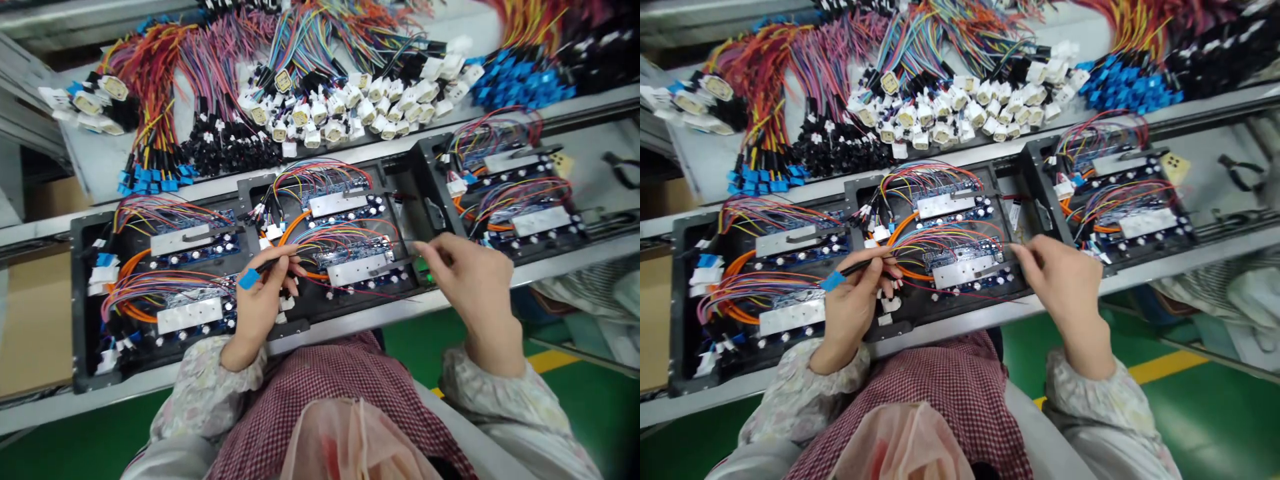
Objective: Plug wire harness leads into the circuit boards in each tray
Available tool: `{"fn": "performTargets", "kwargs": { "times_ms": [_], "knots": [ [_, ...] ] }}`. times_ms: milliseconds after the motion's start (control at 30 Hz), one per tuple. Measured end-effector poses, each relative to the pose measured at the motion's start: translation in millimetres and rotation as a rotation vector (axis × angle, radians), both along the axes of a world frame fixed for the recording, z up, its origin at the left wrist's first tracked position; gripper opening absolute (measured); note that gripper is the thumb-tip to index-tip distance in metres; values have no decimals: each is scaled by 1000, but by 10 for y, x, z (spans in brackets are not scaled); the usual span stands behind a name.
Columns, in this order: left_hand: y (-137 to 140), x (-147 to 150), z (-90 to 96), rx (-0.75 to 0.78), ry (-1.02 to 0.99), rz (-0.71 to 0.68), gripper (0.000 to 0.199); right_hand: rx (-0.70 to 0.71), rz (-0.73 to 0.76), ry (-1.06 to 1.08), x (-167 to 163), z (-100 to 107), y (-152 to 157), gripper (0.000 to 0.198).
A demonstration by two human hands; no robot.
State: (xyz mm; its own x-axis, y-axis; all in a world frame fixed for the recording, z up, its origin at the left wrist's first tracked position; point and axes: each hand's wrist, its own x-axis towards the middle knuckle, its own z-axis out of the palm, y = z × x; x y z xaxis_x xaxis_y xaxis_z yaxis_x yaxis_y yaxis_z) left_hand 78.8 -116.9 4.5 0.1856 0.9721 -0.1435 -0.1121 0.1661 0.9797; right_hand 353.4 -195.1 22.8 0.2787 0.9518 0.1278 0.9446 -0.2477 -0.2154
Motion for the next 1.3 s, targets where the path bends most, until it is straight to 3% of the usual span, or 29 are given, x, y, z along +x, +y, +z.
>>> {"fn": "performTargets", "kwargs": {
  "times_ms": [100,300,533,1000,1100,1200,1300],
  "knots": [
    [-15,-1,23,-38,22,-33,20,26,-29,8,134,-109,12,29],
    [-40,4,61,-68,5,-13,17,34,-8,226,106,-223,56,27],
    [-44,22,75,-88,-12,-13,13,-22,-2,194,164,-405,71,29],
    [-36,7,40,-64,-11,-27,12,-33,64,213,179,-399,88,28],
    [-33,9,43,-55,-5,-19,11,56,64,147,117,-280,46,24],
    [-28,6,37,-43,4,-24,9,99,213,179,-28,-119,-51,25],
    [-25,-9,22,-27,20,-38,7,-61,465,165,-133,-38,-136,25]
  ]
}}
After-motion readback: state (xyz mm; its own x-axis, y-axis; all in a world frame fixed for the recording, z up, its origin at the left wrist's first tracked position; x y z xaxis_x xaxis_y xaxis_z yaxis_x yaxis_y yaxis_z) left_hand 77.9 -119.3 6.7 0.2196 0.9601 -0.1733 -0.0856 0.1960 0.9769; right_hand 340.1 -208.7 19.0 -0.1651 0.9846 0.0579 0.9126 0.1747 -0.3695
